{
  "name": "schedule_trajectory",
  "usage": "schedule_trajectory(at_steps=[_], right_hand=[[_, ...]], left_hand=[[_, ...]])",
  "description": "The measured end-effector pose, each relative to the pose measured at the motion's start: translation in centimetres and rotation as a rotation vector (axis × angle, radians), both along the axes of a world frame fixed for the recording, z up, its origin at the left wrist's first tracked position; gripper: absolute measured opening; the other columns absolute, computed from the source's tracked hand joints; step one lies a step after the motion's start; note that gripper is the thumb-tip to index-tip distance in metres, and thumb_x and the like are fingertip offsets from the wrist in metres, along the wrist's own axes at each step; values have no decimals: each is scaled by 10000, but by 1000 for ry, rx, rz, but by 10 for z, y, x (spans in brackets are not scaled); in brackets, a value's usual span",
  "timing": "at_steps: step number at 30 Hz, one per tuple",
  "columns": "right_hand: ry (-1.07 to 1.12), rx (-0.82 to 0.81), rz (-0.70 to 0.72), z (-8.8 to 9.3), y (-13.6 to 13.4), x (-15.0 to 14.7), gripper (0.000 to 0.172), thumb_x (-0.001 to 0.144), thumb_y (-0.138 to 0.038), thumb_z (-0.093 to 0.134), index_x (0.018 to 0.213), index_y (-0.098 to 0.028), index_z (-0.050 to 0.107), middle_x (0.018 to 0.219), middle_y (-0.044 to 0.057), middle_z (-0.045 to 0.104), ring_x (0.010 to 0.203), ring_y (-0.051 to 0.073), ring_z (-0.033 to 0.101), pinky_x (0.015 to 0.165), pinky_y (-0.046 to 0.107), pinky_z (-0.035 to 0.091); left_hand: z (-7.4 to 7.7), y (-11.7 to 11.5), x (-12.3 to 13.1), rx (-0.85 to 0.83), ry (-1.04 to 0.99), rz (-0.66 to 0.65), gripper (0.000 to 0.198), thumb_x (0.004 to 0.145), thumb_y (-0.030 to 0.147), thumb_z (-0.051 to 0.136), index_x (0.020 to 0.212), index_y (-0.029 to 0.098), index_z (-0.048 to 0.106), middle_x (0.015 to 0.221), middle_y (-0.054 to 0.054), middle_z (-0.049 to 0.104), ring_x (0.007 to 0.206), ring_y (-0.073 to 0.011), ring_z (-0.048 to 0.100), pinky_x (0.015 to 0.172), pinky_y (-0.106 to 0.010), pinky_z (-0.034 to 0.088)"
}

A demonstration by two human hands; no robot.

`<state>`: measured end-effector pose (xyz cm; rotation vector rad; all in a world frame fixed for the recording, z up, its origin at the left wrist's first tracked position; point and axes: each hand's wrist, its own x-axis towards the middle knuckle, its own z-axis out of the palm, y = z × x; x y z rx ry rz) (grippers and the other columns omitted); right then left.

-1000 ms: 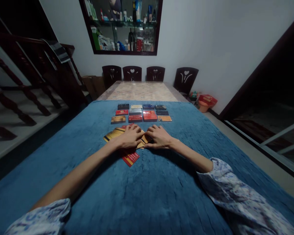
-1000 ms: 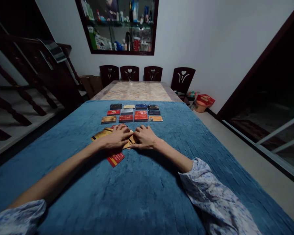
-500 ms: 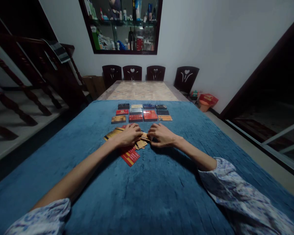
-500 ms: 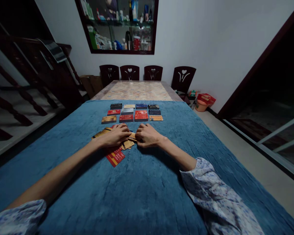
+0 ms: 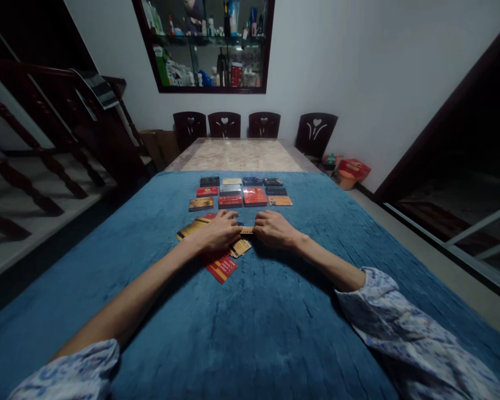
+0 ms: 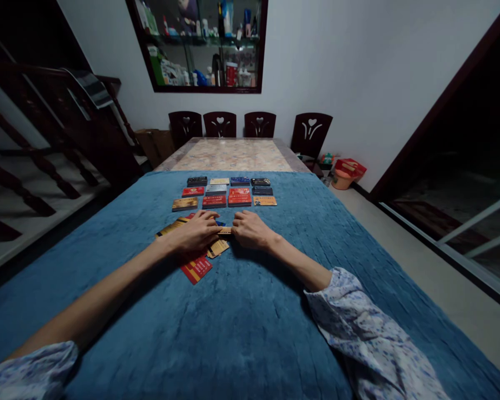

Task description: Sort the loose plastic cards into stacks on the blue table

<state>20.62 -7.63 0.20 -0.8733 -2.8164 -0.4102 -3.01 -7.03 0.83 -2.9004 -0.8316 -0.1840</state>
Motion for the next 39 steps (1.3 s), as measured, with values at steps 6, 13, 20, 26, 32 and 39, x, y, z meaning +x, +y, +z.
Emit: schedule_trajectory(at_steps=[6,13,20,26,32,39], right_hand=[[79,32,-33,-2,3,4,243,938,-139,506,803,-171,705,794,110,701,823,218,524,724,345,309],[103,69,5,-3,5,9,302,1007,-324,489,826,-181,685,796,93,693,809,211,509,750,356,282],[109,74,109,-1,3,16,311,987,-313,448,827,-178,678,801,90,694,797,210,490,779,375,280],[177,84,117,-8,8,20,226,923,-222,492,906,-168,710,797,90,676,802,211,497,761,364,295],[363,77,99,-21,16,22,253,952,-222,516,1123,-163,694,887,100,714,832,219,556,765,337,357],[467,32,11,-31,17,19,263,946,-220,593,1200,-172,642,928,93,712,811,210,582,747,302,394]], left_hand=[[-1,-1,0,-41,-28,-13,337,990,279,520,1280,226,683,1042,-120,752,1252,-314,510,1030,-478,351],[1,-1,1,-50,-33,4,339,996,239,480,1262,232,691,1040,-104,753,1199,-289,534,996,-442,361],[5,0,1,-47,-30,-3,317,983,215,452,1079,187,753,1003,-122,750,1189,-284,562,994,-443,382],[7,-3,3,18,-77,8,283,968,178,464,976,171,746,1052,-129,725,1074,-249,604,931,-407,438],[4,0,5,-31,-187,54,303,901,77,479,1054,163,725,986,-118,720,979,-237,617,867,-369,486],[-11,5,5,-63,-340,114,420,850,52,494,1224,164,651,1048,-107,708,973,-240,619,896,-378,510]])
